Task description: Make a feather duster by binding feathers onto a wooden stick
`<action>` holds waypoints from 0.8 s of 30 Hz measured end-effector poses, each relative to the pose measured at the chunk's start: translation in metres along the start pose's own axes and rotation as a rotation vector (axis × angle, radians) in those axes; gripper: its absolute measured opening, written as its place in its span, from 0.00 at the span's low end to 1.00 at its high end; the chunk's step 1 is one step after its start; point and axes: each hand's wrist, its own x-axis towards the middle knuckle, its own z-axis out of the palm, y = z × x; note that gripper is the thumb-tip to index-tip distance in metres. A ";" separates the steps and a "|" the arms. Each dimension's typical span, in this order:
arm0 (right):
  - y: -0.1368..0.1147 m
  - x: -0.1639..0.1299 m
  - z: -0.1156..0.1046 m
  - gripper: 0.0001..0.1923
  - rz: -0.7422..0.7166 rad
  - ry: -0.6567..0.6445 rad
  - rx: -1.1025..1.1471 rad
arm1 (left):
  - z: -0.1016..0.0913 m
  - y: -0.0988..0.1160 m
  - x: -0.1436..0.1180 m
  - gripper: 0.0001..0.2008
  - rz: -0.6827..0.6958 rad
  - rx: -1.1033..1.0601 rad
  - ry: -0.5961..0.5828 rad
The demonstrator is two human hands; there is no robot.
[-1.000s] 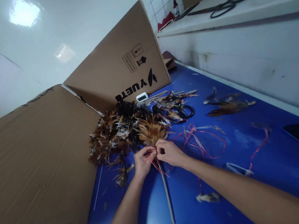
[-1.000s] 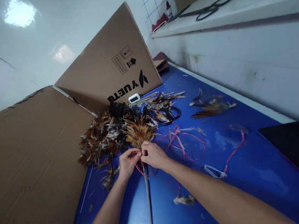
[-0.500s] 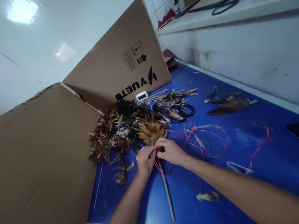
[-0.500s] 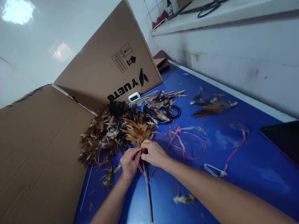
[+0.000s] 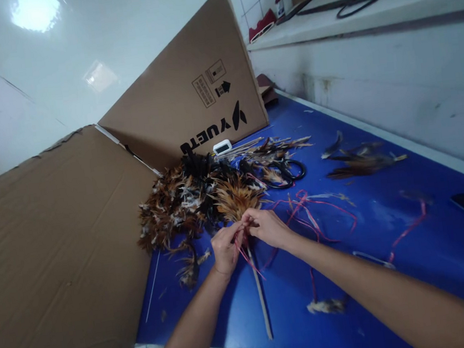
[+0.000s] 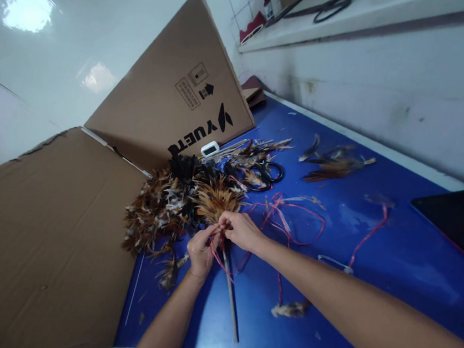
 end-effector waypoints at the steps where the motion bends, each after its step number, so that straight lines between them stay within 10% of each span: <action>1: 0.000 0.000 0.000 0.09 0.006 -0.001 0.015 | 0.000 0.000 0.000 0.13 -0.004 -0.002 -0.003; 24: -0.005 0.000 0.000 0.05 0.013 0.130 -0.223 | 0.001 -0.001 -0.002 0.23 0.030 0.043 0.018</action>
